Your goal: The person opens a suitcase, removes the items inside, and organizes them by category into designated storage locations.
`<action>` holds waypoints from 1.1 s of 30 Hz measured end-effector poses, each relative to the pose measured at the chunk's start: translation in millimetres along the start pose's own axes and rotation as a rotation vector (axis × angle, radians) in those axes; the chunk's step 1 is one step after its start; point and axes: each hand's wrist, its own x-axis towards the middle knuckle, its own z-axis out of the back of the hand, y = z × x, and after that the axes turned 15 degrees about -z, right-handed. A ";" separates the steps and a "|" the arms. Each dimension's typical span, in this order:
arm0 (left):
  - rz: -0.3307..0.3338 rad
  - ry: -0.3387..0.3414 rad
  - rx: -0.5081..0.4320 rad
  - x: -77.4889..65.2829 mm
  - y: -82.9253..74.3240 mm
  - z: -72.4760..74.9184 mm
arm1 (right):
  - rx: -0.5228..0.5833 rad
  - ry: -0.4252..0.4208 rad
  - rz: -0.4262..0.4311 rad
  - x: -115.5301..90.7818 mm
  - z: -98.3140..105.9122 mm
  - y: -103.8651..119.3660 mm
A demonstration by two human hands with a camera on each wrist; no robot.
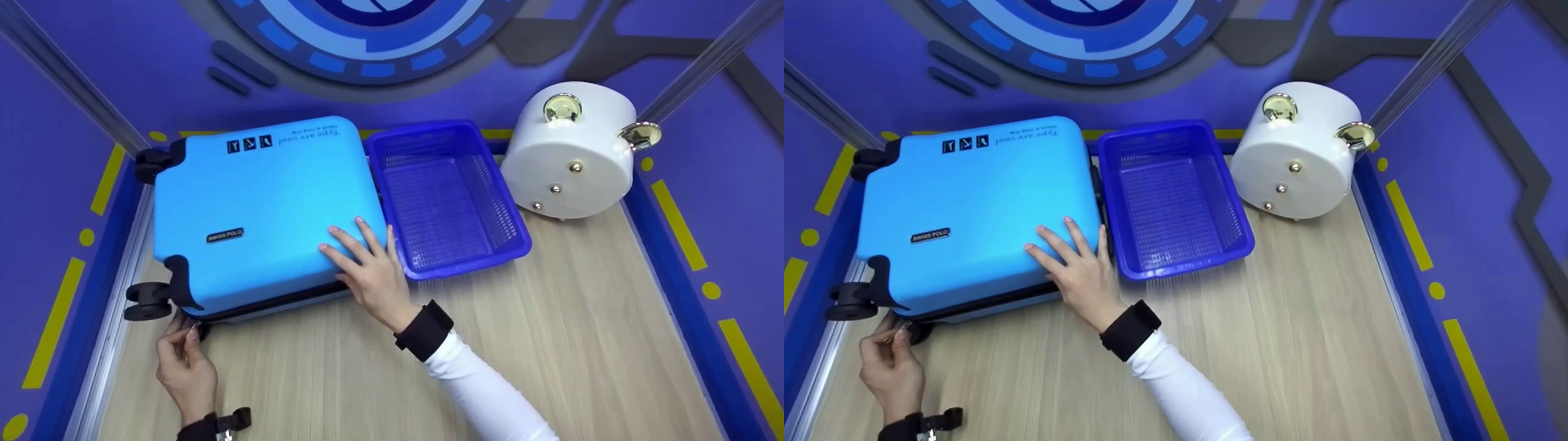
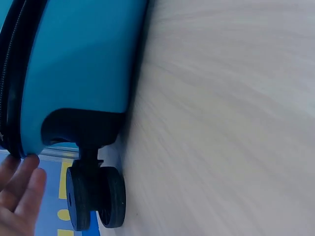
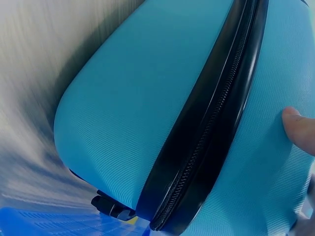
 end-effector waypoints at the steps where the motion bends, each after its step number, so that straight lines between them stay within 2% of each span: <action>1: -0.008 -0.005 0.005 -1.5 -0.3 0.7 | 0.002 0.002 0.004 1.3 0.2 -0.6; 6: -0.059 -0.007 0.041 -15.9 -5.7 2.8 | -0.015 0.069 -0.001 10.3 4.6 -3.2; 11: -0.052 -0.054 0.054 -39.9 -19.2 -3.1 | -0.093 0.177 -0.051 20.3 11.4 -2.5; 18: -0.026 -0.139 0.006 -80.5 -54.9 -29.6 | -0.115 0.214 -0.138 38.2 11.5 -9.6; 23: 0.016 -0.139 -0.083 -104.9 -75.5 -51.7 | -0.051 0.255 -0.206 52.6 8.7 -16.8; 25: 0.021 -0.115 -0.095 -109.1 -78.7 -55.8 | -0.010 0.273 -0.227 55.9 7.3 -19.3; 28: -0.004 -0.105 -0.079 -109.9 -74.2 -56.4 | 0.036 0.288 -0.235 56.0 5.9 -20.2; 33: -0.136 -0.108 -0.024 -102.9 -56.6 -45.7 | 0.068 0.254 -0.188 42.7 4.0 -4.3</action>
